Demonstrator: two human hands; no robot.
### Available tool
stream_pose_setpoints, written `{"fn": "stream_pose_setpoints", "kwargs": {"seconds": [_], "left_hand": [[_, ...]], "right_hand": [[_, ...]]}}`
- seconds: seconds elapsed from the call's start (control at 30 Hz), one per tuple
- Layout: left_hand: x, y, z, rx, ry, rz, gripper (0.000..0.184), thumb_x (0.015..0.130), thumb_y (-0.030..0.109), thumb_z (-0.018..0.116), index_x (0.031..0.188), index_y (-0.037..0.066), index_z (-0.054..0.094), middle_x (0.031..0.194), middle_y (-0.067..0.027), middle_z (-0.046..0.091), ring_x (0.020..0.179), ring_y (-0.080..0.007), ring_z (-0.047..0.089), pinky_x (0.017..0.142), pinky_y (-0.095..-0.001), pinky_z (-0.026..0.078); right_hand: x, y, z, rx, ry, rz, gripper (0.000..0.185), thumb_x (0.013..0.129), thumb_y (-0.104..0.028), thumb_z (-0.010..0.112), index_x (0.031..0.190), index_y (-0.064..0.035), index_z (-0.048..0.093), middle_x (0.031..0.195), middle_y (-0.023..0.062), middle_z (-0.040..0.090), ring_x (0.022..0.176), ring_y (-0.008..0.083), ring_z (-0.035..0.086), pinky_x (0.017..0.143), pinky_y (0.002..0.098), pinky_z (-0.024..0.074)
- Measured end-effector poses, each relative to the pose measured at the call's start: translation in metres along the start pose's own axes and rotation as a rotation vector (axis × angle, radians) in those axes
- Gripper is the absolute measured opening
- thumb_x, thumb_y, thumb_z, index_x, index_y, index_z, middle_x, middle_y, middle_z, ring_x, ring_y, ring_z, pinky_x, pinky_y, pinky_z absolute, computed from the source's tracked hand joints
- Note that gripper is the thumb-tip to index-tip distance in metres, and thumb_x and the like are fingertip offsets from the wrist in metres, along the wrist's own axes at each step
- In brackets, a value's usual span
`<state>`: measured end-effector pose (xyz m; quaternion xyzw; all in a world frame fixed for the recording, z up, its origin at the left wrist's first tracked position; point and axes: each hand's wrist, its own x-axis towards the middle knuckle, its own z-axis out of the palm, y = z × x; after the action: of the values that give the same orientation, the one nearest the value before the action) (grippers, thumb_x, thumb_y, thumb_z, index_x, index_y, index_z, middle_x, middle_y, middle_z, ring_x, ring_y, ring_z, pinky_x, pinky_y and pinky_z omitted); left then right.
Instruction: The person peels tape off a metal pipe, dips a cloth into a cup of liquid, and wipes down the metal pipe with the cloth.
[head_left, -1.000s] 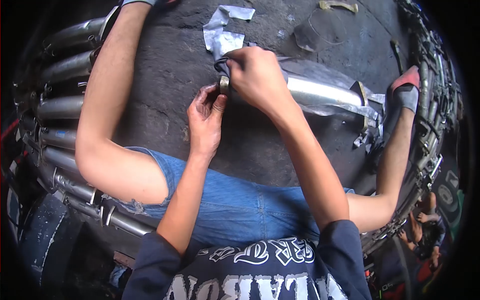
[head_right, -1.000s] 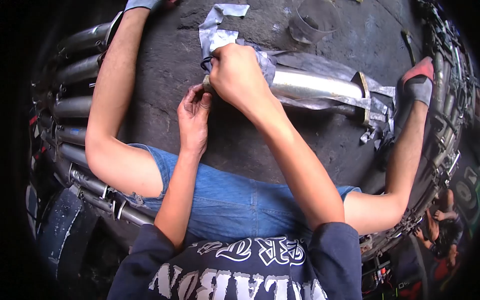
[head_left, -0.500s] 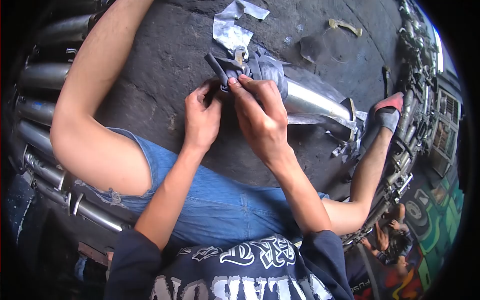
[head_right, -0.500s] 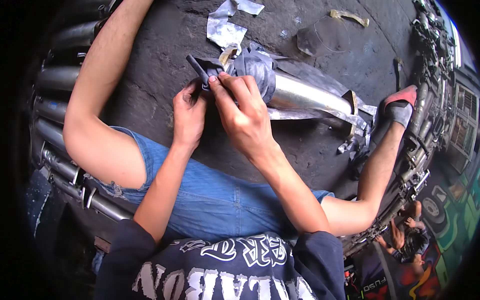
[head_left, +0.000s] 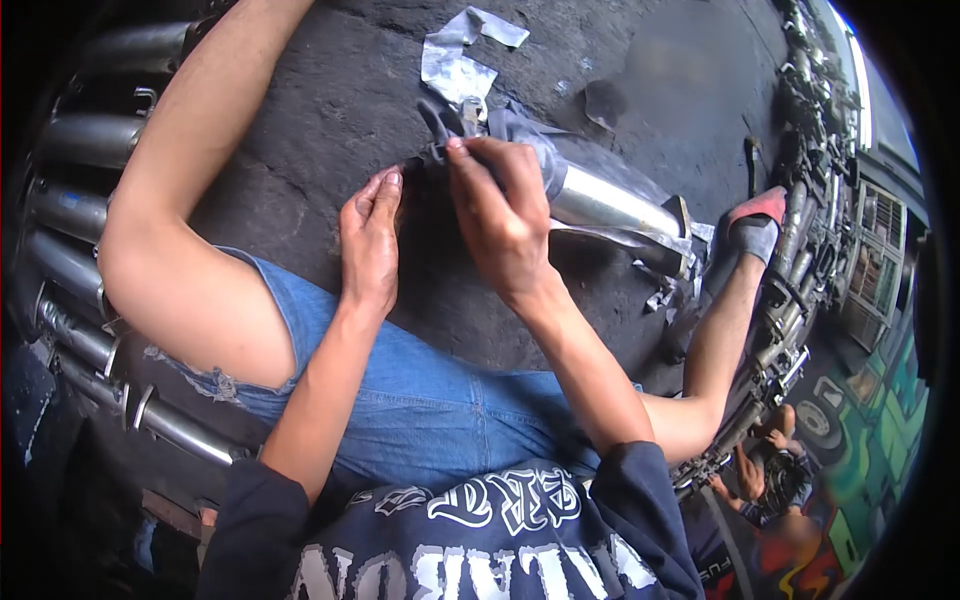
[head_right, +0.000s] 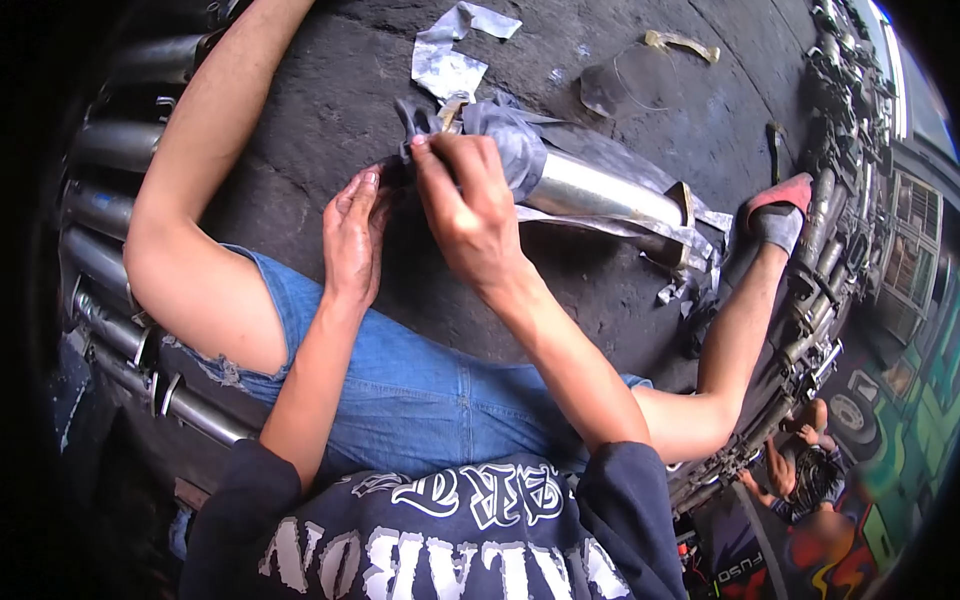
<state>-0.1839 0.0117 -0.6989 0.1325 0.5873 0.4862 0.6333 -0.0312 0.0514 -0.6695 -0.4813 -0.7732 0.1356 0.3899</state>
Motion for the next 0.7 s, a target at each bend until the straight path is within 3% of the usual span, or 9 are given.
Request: {"fn": "stream_pose_setpoints", "kwargs": {"seconds": [0.17,0.3,0.43,0.5,0.57,0.6,0.67,0.7], "left_hand": [[0.000,0.005,-0.002,-0.034,0.041,-0.017,0.027,0.106,0.016,0.054,0.122,-0.004,0.062,0.114,-0.0100,0.068,0.104,-0.0156,0.065,0.097,-0.0312,0.051],[-0.001,0.005,-0.001,-0.066,-0.010,-0.015,0.028,0.105,0.016,0.057,0.124,-0.004,0.060,0.116,-0.0103,0.067,0.104,-0.0165,0.065,0.097,-0.0321,0.052],[0.001,0.004,-0.006,-0.029,0.040,0.010,0.032,0.104,0.018,0.058,0.127,-0.004,0.058,0.120,-0.0127,0.066,0.109,-0.0196,0.064,0.101,-0.0344,0.050],[0.002,0.005,-0.008,-0.025,0.041,0.024,0.032,0.104,0.018,0.058,0.127,-0.005,0.058,0.120,-0.0134,0.066,0.110,-0.0205,0.064,0.102,-0.0351,0.049],[0.002,0.008,-0.006,-0.028,0.060,0.020,0.031,0.104,0.017,0.057,0.127,-0.004,0.058,0.121,-0.0148,0.066,0.112,-0.0227,0.064,0.104,-0.0364,0.048],[0.002,0.008,-0.006,-0.018,0.054,0.010,0.031,0.104,0.017,0.057,0.127,-0.004,0.058,0.121,-0.0148,0.066,0.112,-0.0227,0.064,0.104,-0.0364,0.048],[0.004,0.008,-0.005,-0.061,0.031,0.019,0.030,0.104,0.015,0.058,0.127,-0.004,0.057,0.122,-0.0156,0.066,0.114,-0.0240,0.064,0.105,-0.0373,0.048],[0.004,0.010,0.000,-0.084,0.040,0.021,0.030,0.104,0.013,0.058,0.127,-0.006,0.057,0.115,-0.0108,0.064,0.108,-0.0180,0.062,0.101,-0.0354,0.050]], "right_hand": [[-0.025,0.005,-0.001,-0.088,-0.059,-0.142,0.042,0.069,0.002,0.071,0.110,0.0106,0.071,0.104,0.0157,0.063,0.089,0.0281,0.063,0.073,0.0332,0.0572],[-0.048,0.002,0.007,-0.042,-0.068,-0.084,0.036,0.069,0.001,0.072,0.104,0.0083,0.073,0.098,0.0122,0.061,0.090,0.0269,0.063,0.072,0.0331,0.0586],[-0.075,0.002,0.004,-0.009,-0.125,-0.036,0.037,0.071,0.000,0.070,0.108,0.0054,0.072,0.100,0.0128,0.061,0.091,0.0285,0.063,0.075,0.0351,0.0585],[-0.108,0.001,-0.010,-0.036,-0.391,0.227,0.037,0.074,0.000,0.068,0.110,0.0016,0.071,0.101,0.0142,0.061,0.091,0.0311,0.063,0.078,0.0390,0.0569],[-0.110,-0.010,-0.057,0.101,-0.446,0.477,0.032,0.077,0.004,0.070,0.109,-0.0010,0.072,0.092,0.0142,0.061,0.086,0.0324,0.064,0.073,0.0419,0.0522],[-0.110,-0.013,-0.080,0.157,-0.375,0.536,0.030,0.079,0.006,0.073,0.108,-0.0035,0.075,0.093,0.0112,0.065,0.083,0.0273,0.067,0.074,0.0346,0.0537],[-0.091,-0.028,-0.136,0.213,-0.352,0.691,0.023,0.079,0.004,0.076,0.101,-0.0028,0.076,0.092,0.0104,0.067,0.087,0.0243,0.070,0.079,0.0327,0.0553],[-0.085,-0.033,-0.165,0.228,-0.381,0.774,0.022,0.078,0.003,0.078,0.099,-0.0038,0.078,0.092,0.0092,0.069,0.089,0.0216,0.070,0.081,0.0310,0.0556]]}}
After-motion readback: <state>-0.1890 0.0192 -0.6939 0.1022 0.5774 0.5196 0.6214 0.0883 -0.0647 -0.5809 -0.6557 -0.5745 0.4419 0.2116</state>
